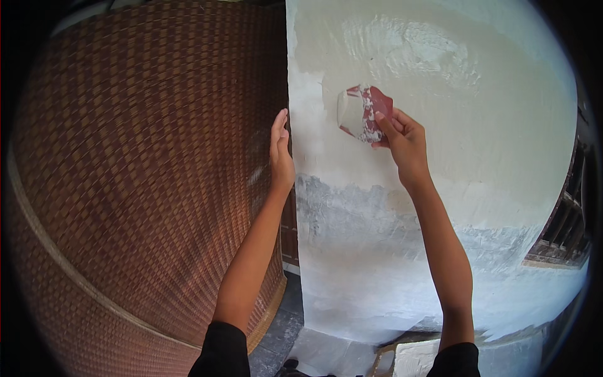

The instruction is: The person applies wall putty to a wall using a putty knife.

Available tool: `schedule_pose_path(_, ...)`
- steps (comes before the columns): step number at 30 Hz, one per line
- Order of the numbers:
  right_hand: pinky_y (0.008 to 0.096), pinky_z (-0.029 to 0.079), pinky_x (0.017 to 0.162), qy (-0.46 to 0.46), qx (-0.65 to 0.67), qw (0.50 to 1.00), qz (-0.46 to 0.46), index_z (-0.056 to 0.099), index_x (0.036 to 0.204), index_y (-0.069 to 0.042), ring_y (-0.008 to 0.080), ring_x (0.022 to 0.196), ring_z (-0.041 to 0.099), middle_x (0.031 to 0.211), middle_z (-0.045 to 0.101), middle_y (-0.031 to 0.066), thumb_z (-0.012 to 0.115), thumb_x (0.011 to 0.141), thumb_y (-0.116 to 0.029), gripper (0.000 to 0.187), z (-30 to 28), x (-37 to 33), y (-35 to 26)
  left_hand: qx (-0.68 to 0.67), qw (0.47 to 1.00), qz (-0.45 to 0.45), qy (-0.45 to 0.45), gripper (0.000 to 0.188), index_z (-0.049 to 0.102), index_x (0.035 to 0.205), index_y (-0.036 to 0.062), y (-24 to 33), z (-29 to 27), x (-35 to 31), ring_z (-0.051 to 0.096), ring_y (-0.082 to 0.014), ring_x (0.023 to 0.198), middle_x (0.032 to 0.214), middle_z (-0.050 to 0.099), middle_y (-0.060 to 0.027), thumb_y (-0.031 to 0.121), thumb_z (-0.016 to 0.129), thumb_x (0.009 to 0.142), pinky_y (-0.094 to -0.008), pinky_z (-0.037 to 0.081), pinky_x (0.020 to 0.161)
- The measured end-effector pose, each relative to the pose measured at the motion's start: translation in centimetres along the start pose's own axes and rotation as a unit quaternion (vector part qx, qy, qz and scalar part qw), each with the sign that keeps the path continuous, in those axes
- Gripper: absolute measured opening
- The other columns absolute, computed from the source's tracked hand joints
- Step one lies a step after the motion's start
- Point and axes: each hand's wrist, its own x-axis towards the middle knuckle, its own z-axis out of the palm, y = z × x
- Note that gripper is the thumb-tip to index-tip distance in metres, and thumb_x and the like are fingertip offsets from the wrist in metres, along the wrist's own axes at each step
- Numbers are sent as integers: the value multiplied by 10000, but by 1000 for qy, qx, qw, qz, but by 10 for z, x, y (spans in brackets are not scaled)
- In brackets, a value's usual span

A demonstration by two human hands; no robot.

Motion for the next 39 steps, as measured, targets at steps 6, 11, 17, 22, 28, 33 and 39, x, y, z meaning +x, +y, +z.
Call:
schedule_pose_path(6, 259, 553, 646, 77, -191, 970, -127, 699, 1169, 11, 108, 798, 677, 952, 744, 86, 657, 963, -158, 270, 49, 40, -10, -114, 992, 20, -44, 552, 297, 1524, -27, -40, -1, 52, 293, -273, 1475, 1579, 333, -177, 220, 296, 1030, -382, 193, 1212)
schedule_pose_path(11, 292, 553, 682, 76, -362, 844, -388, 721, 1166, -50, 190, 783, 678, 1007, 745, 141, 697, 887, -19, 282, 88, 47, 2, -207, 976, 29, -61, 580, 246, 1541, -38, -57, 0, 74, 271, -274, 1484, 1595, 295, -188, 212, 270, 1018, -379, 181, 1217)
schedule_pose_path(17, 319, 528, 728, 80, -533, 681, -495, 723, 1164, -117, 213, 825, 622, 1119, 725, 18, 711, 784, -20, 392, 104, 66, 34, -279, 956, 15, -87, 613, 227, 1549, -38, -52, 5, 74, 252, -263, 1494, 1604, 280, -186, 231, 279, 1001, -374, 172, 1220)
schedule_pose_path(22, 305, 464, 744, 83, -619, 593, -509, 720, 1176, -132, 195, 863, 601, 1177, 708, 6, 683, 784, -62, 400, 109, 72, 57, -243, 965, 45, -85, 620, 236, 1546, -43, -68, 1, 75, 234, -275, 1501, 1610, 265, -196, 236, 308, 998, -386, 151, 1224)
schedule_pose_path(28, 305, 484, 776, 76, -703, 554, -439, 719, 1198, -126, 201, 882, 644, 1214, 711, -1, 670, 789, -59, 417, 120, 64, 67, -230, 967, 65, -85, 634, 236, 1542, -57, -75, 1, 74, 192, -289, 1518, 1616, 250, -208, 243, 329, 992, -398, 128, 1229)
schedule_pose_path(33, 339, 547, 869, 34, -766, 524, -370, 636, 1284, -33, 262, 942, 691, 1247, 680, 99, 616, 789, -30, 495, 129, 65, 68, -267, 957, 57, -96, 646, 200, 1550, -62, -68, 0, 73, 180, -277, 1522, 1633, 205, -195, 222, 296, 977, -388, 114, 1237)
schedule_pose_path(39, 374, 563, 910, 0, -821, 457, -341, 589, 1301, 57, 350, 976, 695, 1265, 646, 204, 615, 809, -39, 501, 142, 68, 70, -262, 959, 59, -91, 661, 200, 1545, -72, -62, -4, 74, 164, -288, 1526, 1631, 201, -206, 286, 299, 998, -396, 96, 1240)
